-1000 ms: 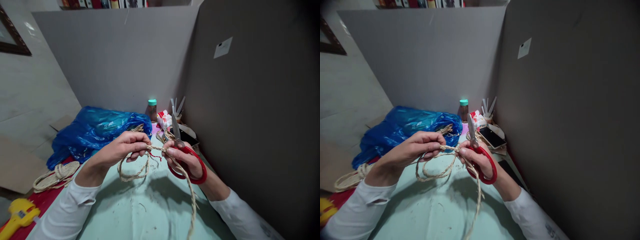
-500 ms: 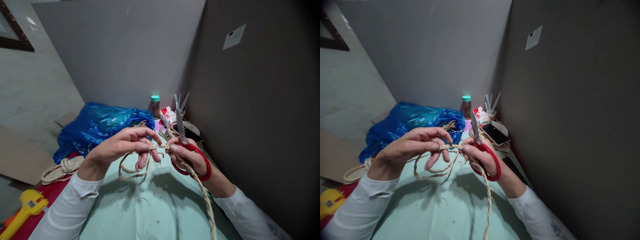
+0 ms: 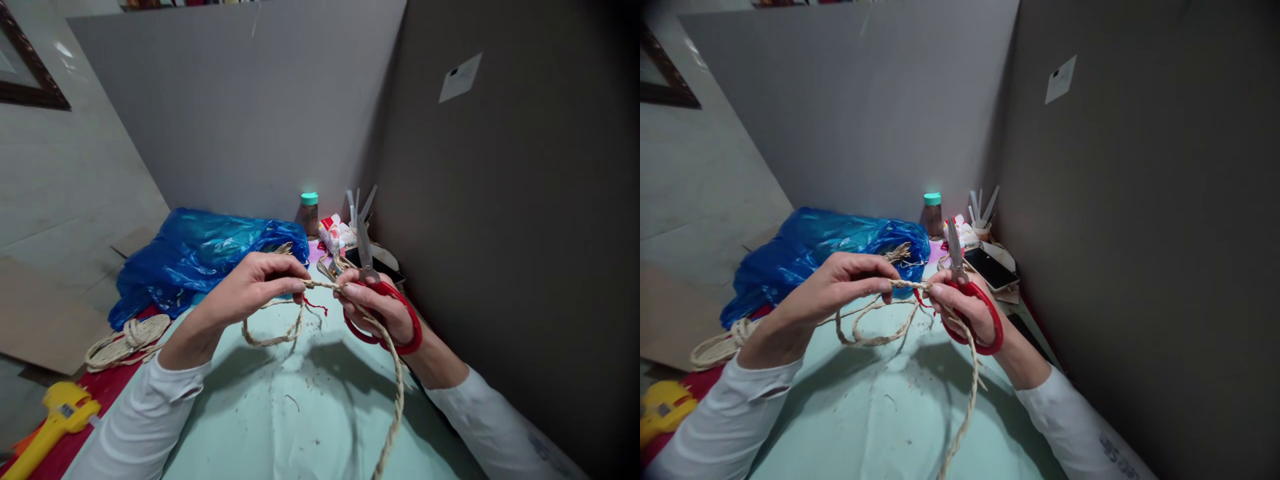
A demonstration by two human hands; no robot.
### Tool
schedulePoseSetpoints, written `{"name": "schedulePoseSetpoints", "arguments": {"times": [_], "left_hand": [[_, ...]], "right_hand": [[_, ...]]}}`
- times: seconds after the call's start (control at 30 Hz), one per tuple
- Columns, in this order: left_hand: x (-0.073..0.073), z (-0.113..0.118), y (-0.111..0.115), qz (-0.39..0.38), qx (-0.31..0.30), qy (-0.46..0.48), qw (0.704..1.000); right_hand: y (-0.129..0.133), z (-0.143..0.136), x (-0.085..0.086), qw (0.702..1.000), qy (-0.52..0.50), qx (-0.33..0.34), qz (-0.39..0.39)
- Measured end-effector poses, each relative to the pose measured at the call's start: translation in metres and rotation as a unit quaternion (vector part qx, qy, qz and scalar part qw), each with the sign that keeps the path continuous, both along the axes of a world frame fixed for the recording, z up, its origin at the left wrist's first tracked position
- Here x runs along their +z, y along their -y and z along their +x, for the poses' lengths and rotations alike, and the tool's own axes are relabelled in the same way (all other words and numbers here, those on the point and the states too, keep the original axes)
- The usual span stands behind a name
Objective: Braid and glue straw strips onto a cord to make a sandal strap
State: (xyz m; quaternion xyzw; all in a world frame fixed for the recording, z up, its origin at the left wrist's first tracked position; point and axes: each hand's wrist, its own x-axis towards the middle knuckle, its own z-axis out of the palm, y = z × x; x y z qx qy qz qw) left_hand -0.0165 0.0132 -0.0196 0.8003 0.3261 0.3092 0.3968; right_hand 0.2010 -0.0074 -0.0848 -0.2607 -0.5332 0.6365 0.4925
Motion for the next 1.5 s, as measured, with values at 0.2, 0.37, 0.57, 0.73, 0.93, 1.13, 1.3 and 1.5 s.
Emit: {"name": "schedulePoseSetpoints", "arguments": {"times": [0.2,0.37,0.57,0.73,0.93,1.13,1.3,1.5], "left_hand": [[-0.004,0.003,0.001,0.064,0.041,0.001,0.997],[-0.005,0.006,0.003,0.074,0.083,0.025,0.993],[0.0,-0.002,0.0,-0.01,0.061,0.032,0.998],[0.002,-0.006,-0.005,0.008,0.06,0.024,0.998],[-0.004,-0.004,-0.004,0.096,0.1,0.046,0.989],[-0.011,0.002,-0.001,0.332,0.097,0.053,0.937],[-0.011,0.0,-0.005,0.359,0.047,0.128,0.923],[-0.01,-0.002,-0.004,0.354,-0.077,0.248,0.898]], "right_hand": [[0.0,0.002,-0.003,1.0,-0.001,0.01,0.027],[0.01,-0.001,0.005,0.992,0.094,-0.047,0.067],[0.015,-0.007,0.004,0.921,0.23,-0.187,0.254],[0.014,-0.005,-0.007,0.788,0.306,-0.262,0.465],[0.017,-0.01,-0.003,0.799,0.299,-0.216,0.475],[0.023,-0.017,0.002,0.829,0.27,-0.189,0.453],[0.032,-0.017,0.006,0.859,0.227,-0.128,0.441],[0.035,-0.012,0.011,0.946,0.129,-0.065,0.291]]}}
